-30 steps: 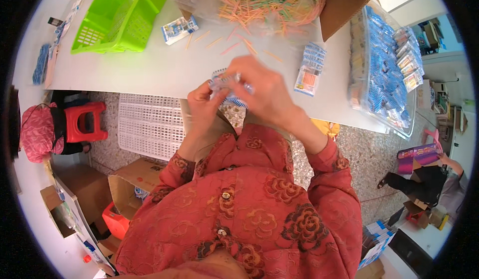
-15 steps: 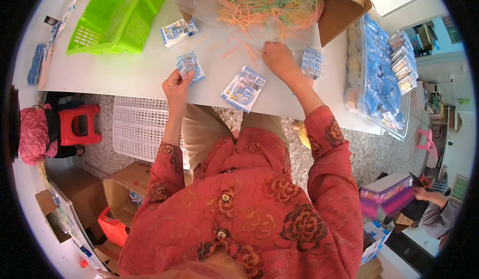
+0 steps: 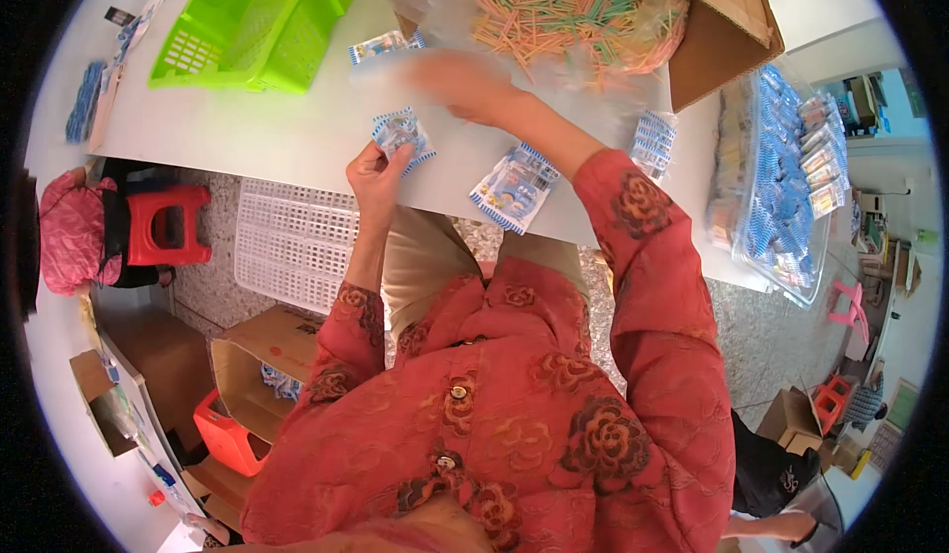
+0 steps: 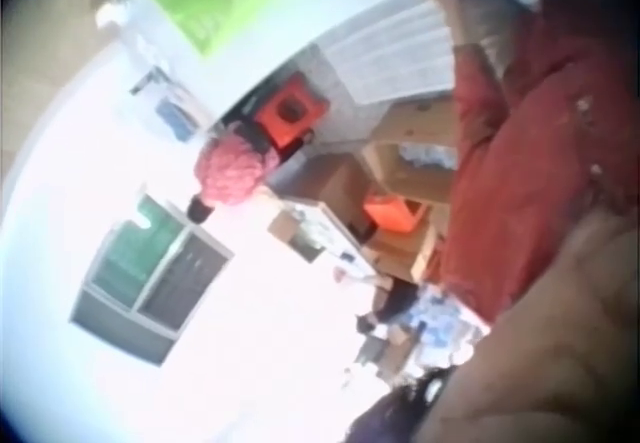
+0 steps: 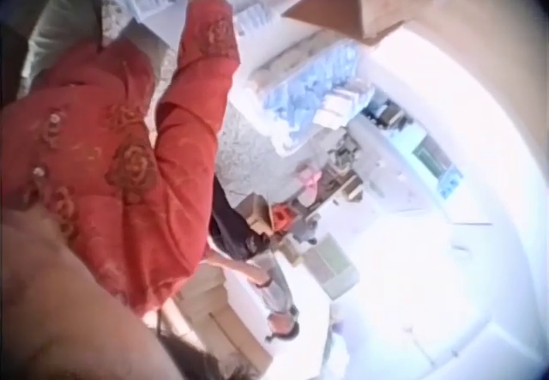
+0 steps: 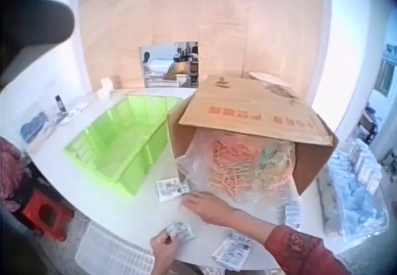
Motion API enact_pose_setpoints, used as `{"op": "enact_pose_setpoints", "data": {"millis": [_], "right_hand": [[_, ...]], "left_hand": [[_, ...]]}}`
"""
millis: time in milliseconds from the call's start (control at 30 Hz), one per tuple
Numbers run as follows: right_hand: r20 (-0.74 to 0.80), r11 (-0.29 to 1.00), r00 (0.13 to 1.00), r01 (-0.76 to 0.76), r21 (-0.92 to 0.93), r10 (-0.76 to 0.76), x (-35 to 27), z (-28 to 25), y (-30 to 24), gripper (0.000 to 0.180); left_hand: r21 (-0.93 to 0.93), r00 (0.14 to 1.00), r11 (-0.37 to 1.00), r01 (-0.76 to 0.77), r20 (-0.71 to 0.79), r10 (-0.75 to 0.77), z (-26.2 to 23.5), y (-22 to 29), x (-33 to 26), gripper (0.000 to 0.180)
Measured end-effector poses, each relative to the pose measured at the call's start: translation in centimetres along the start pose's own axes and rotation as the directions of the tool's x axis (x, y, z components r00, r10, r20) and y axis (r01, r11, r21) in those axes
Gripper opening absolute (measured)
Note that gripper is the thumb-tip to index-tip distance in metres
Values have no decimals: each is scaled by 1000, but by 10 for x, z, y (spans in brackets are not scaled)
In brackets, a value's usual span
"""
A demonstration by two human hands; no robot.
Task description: Packaging small wooden sticks into blue plastic bags and sealing them with rubber bands.
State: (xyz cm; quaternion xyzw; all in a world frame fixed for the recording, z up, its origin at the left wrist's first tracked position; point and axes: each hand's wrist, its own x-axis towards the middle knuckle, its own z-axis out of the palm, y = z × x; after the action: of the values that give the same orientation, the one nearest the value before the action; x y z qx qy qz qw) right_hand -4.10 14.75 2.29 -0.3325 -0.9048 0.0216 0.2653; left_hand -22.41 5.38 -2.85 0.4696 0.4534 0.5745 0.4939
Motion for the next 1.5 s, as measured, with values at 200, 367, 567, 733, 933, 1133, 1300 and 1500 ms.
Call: {"op": "enact_pose_setpoints", "data": {"millis": [200, 367, 567, 733, 933, 1133, 1300, 1500], "right_hand": [[293, 987, 947, 154, -44, -134, 19, 22, 10, 23], [336, 991, 939, 110, -77, -78, 1, -1, 23, 17], [347, 993, 938, 60, -106, -19, -46, -38, 35, 15], [349, 979, 923, -106, -171, 161, -79, -55, 38, 16], [239, 861, 842, -506, 42, 483, -97, -73, 40, 29], [330, 923, 866, -380, -57, 377, -110, -93, 27, 42], [316, 926, 873, -374, -57, 372, -98, -76, 23, 43], [343, 868, 801, -482, -119, 492, -73, -55, 36, 29]], "left_hand": [[-39, 1000, 999, 13, 15, -12, 6, 8, -2, 3], [-59, 1000, 998, 5, 31, -3, 5, 8, -2, 3], [-58, 999, 998, 5, 35, -3, 4, 8, -2, 4], [-13, 1000, 1000, -13, 23, 13, 7, 9, -2, 4], [19, 999, 999, -36, 28, 35, 3, -1, -1, 4], [1, 998, 999, -52, 24, 52, 3, 0, -1, 4], [46, 998, 997, -60, 33, 58, 2, 0, 0, 3], [-9, 999, 1000, -26, 40, 27, 5, 6, -2, 5]]}}
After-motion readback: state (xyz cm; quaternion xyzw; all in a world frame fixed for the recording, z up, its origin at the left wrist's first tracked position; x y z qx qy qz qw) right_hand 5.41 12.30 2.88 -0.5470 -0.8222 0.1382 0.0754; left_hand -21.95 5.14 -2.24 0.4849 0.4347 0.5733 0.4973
